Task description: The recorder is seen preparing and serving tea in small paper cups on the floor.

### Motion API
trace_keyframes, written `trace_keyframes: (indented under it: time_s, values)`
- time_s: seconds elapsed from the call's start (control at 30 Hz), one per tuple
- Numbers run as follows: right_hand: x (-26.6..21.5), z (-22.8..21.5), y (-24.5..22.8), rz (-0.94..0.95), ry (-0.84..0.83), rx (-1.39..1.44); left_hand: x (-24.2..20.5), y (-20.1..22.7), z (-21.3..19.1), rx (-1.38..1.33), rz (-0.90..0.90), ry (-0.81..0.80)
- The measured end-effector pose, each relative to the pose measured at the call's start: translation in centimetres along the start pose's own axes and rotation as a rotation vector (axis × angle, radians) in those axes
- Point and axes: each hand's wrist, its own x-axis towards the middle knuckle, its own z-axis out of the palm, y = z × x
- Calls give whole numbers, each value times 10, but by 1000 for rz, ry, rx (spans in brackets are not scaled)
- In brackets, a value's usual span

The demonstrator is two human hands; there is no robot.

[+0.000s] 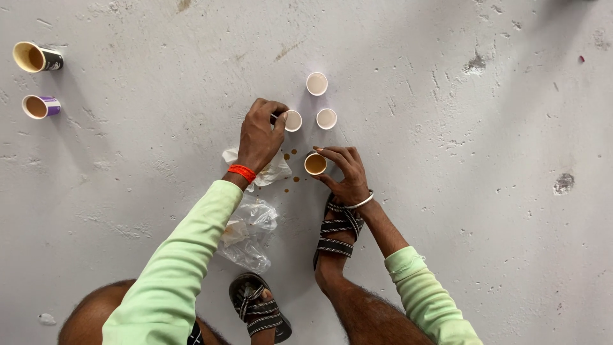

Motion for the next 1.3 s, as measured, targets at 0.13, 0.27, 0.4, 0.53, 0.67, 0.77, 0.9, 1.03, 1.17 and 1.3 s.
trace_keyframes:
  time_s: [0.13,0.27,0.4,0.53,0.67,0.77,0.9,1.03,1.17,1.3]
  values:
    - [-2,2,4,-5,-10,8,-5,0,4,-18,-18,-26]
    - [-3,-2,-4,15,27,58,-11,-1,9,7,7,-40]
    - [-8,-6,-6,41,92,87,-18,-4,23,-2,12,-59]
    - [-6,-12,-9,13,131,64,-25,10,27,-8,-28,-80]
    - [-3,-18,-13,41,150,32,-29,16,31,-2,-72,-113]
    - [-1,-21,-11,19,156,-13,-30,19,33,-5,-104,-120]
    - [0,-22,-10,-20,156,-100,-30,14,39,-21,-139,-119]
    - [5,-28,-23,4,141,-179,-31,14,41,-30,-129,-109]
    - [9,-31,-27,10,112,-254,-32,16,40,-54,-134,-99]
    - [11,-32,-30,4,96,-282,-34,16,39,-89,-129,-85]
